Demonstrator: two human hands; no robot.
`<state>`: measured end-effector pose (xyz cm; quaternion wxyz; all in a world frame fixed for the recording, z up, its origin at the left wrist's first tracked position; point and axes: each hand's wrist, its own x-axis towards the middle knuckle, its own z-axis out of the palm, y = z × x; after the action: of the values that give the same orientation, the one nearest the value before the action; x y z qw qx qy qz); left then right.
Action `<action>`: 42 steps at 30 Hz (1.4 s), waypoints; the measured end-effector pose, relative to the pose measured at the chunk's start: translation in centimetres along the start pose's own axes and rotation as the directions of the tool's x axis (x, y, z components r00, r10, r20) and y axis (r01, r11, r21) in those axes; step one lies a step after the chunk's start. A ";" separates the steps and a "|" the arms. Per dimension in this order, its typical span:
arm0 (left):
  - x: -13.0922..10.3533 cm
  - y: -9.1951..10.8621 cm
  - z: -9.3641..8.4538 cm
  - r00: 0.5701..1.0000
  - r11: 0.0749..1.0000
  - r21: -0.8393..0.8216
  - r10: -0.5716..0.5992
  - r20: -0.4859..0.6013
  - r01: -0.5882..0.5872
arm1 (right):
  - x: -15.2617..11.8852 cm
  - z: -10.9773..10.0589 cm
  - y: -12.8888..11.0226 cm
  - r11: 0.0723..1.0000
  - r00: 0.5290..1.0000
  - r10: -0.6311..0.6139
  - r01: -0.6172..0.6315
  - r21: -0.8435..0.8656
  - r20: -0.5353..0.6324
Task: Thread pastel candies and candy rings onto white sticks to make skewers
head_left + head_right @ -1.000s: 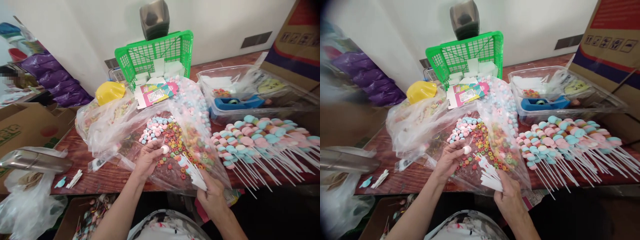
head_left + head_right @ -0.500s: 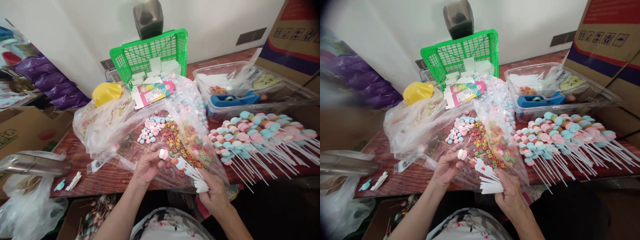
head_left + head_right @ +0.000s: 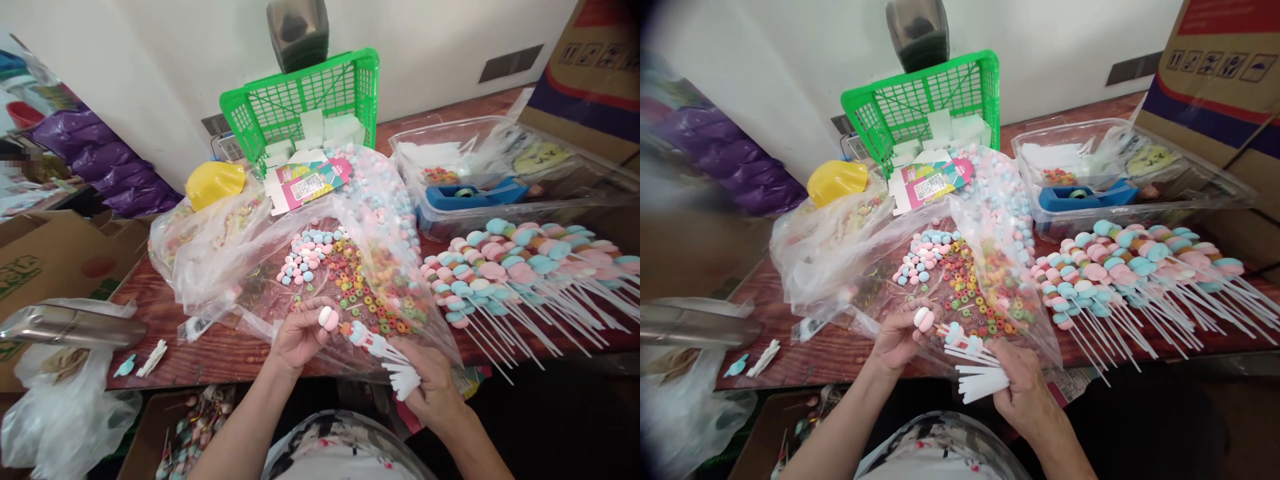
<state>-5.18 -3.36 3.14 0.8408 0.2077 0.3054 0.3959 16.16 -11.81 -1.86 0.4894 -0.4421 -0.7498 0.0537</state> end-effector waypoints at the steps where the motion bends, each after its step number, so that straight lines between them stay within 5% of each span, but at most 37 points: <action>1: 0.0 0.0 -0.1 1.000 1.000 -0.019 -0.012 -0.006 0.011 | -0.1 0.1 0.0 1.000 1.000 0.000 0.000 0.000 0.000; 15: 0.4 -0.8 -1.0 0.993 0.980 -0.174 -0.105 -0.056 0.094 | 0.0 0.3 -0.1 0.999 0.998 0.019 -0.021 0.032 0.052; 26: 0.3 -0.9 -0.8 0.987 1.000 0.018 0.011 -0.160 -0.008 | -0.6 1.5 -0.5 0.996 0.996 0.088 -0.089 -0.024 -0.016; 32: 0.2 -1.1 -0.6 0.993 0.999 0.036 0.009 -0.115 -0.004 | -0.3 1.4 -0.7 0.998 0.997 0.069 -0.070 -0.011 -0.025; 37: 0.3 -1.5 0.3 0.952 0.955 0.238 0.227 -0.206 -0.176 | -0.6 1.5 -0.5 0.990 0.995 0.094 -0.098 -0.105 -0.045; 42: 0.2 -1.6 0.5 0.801 0.708 0.590 0.576 -0.162 -0.389 | -0.9 2.1 -0.5 0.973 0.984 0.179 -0.179 -0.146 -0.013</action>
<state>-3.85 -4.22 2.53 0.5497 0.4338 0.4736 0.5341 14.31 -12.00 -3.35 0.4488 -0.5427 -0.7087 0.0423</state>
